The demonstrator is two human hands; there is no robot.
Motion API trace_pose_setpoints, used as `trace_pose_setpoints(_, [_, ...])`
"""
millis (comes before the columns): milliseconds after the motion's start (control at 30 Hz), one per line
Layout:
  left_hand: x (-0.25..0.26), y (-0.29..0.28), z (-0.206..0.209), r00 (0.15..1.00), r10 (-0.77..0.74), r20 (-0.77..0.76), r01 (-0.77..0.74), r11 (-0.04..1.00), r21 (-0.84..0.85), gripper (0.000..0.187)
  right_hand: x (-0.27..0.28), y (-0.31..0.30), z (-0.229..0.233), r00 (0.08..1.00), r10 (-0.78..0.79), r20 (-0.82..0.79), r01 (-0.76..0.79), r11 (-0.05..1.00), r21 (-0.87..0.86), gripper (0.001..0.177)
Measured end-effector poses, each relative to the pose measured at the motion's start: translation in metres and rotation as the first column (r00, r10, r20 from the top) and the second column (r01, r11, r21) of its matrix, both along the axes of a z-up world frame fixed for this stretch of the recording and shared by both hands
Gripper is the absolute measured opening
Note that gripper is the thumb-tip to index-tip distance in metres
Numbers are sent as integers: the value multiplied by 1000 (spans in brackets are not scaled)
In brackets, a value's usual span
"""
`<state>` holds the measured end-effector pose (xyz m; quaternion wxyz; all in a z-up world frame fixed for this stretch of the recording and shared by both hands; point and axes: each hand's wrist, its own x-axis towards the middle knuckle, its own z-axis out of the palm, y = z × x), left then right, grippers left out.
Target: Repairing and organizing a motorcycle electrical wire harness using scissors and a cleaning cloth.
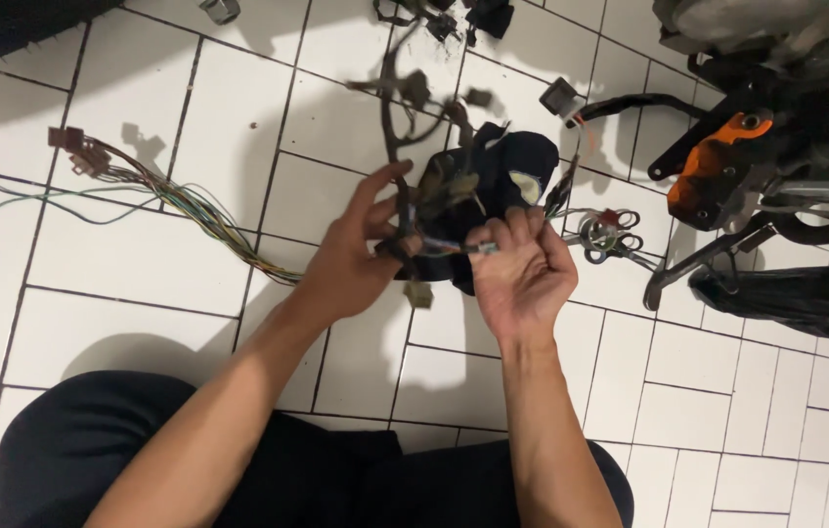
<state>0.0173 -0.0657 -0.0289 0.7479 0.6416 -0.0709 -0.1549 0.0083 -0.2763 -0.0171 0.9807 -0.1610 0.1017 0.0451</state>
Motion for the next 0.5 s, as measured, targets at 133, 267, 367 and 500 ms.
trace_pose_setpoints(133, [4, 7, -2, 994, 107, -1, -107, 994, -10, 74, 3, 6, 7, 1000, -22, -7, 19, 972, -234, 13])
trace_pose_setpoints(267, [5, 12, -7, 987, 153, 57, -147, 983, -108, 71, 1, -11, -10, 993, 87, 74, -60, 950, -305, 11])
trace_pose_setpoints(367, [8, 13, -4, 986, 161, 52, -158, 986, -52, 71, 4, -12, -15, 997, 52, 58, -25, 919, -394, 15])
trace_pose_setpoints(500, [11, 17, -7, 984, 174, 44, -174, 985, 7, 72, 7, -24, -28, 993, 67, 102, -22, 919, -395, 24])
